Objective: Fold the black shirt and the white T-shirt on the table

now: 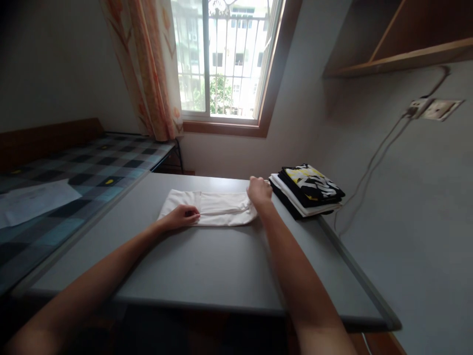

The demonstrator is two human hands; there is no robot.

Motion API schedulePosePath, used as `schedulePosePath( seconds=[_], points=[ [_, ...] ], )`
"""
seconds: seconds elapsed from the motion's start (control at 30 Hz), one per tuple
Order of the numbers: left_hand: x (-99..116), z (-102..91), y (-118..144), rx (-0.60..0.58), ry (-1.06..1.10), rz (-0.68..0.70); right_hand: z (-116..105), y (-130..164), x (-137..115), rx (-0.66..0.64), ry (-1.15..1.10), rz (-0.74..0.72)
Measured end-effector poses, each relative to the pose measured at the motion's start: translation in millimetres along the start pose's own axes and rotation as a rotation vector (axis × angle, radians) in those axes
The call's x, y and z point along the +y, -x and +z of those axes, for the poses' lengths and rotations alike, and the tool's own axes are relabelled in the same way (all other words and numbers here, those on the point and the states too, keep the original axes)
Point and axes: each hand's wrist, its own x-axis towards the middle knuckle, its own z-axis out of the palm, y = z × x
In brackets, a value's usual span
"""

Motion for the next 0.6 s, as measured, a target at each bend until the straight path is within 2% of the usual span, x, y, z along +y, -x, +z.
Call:
schedulePosePath(
  seconds=[0.03,0.07,0.13,0.17,0.23,0.33,0.5,0.6],
  points=[
    [0.2,0.1,0.0,0.000,0.009,-0.003,-3.3,5.6,-22.2,0.036,0.012,-0.069],
    [0.8,0.1,0.2,0.000,0.015,-0.005,-4.0,12.1,-43.1,0.006,0.011,-0.140],
    [2.5,-0.1,0.6,0.002,0.020,-0.012,0.2,25.9,-76.7,-0.177,-0.016,-0.342],
    [3.5,-0.3,0.9,0.002,0.021,-0.015,3.7,32.1,-87.7,-0.248,-0.056,-0.437],
    [5.1,-0.7,1.3,-0.005,0.022,-0.018,10.3,40.6,-96.8,-0.289,-0.167,-0.533],
    [5.2,-1.1,1.5,-0.011,0.013,-0.025,15.7,41.4,-82.3,-0.185,-0.278,-0.456],
    [5.0,0.3,-1.0,0.026,-0.017,-0.025,30.7,26.1,-26.0,-0.049,-0.360,-0.215],
    [8.0,0.5,-4.7,0.097,-0.008,-0.042,48.4,22.5,2.9,0.002,-0.430,-0.181]
  ],
)
